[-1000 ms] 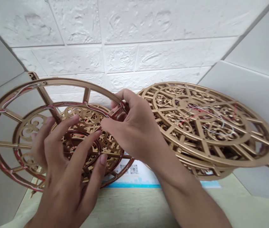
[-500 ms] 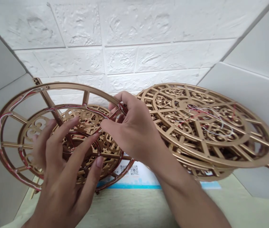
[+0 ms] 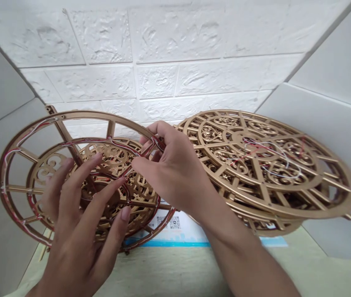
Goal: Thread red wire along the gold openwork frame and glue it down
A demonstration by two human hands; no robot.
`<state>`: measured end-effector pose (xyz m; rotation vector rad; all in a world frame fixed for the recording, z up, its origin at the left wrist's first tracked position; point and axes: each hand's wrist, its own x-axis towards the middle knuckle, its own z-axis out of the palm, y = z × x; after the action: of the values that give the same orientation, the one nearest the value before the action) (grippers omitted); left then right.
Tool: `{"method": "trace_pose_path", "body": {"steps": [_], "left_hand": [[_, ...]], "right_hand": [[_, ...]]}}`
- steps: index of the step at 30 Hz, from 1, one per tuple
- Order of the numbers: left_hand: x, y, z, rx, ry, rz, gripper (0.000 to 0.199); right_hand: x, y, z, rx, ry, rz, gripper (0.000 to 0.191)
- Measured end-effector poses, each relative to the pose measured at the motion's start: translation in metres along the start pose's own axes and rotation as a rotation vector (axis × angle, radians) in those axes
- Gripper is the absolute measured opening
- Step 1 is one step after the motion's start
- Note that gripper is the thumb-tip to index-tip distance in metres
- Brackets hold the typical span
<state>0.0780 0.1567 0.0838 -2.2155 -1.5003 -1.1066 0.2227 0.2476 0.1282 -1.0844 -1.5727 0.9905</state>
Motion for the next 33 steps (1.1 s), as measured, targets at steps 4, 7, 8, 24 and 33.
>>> {"method": "trace_pose_path", "body": {"steps": [4,7,8,24,33], "left_hand": [[-0.0010,0.0016,-0.0005,0.006,0.004,-0.004,0.033],[-0.0027,0.0009,-0.0015,0.035,-0.019,0.018,0.037],[-0.0035,-0.0001,-0.0019,0.050,-0.040,0.035,0.041],[-0.0033,0.0002,0.0008,0.051,-0.016,0.022,0.042],[-0.0054,-0.0033,-0.0016,0.066,-0.057,0.053,0.046]], "right_hand": [[-0.0011,-0.0019,0.0007,0.011,-0.004,0.006,0.023],[-0.0025,-0.0015,0.0010,-0.001,-0.003,-0.002,0.023],[-0.0028,-0.0013,0.0009,-0.007,-0.003,-0.005,0.023],[-0.0039,-0.0024,-0.0004,-0.018,-0.019,-0.005,0.025],[-0.0013,-0.0026,-0.0012,0.005,-0.038,0.004,0.023]]}}
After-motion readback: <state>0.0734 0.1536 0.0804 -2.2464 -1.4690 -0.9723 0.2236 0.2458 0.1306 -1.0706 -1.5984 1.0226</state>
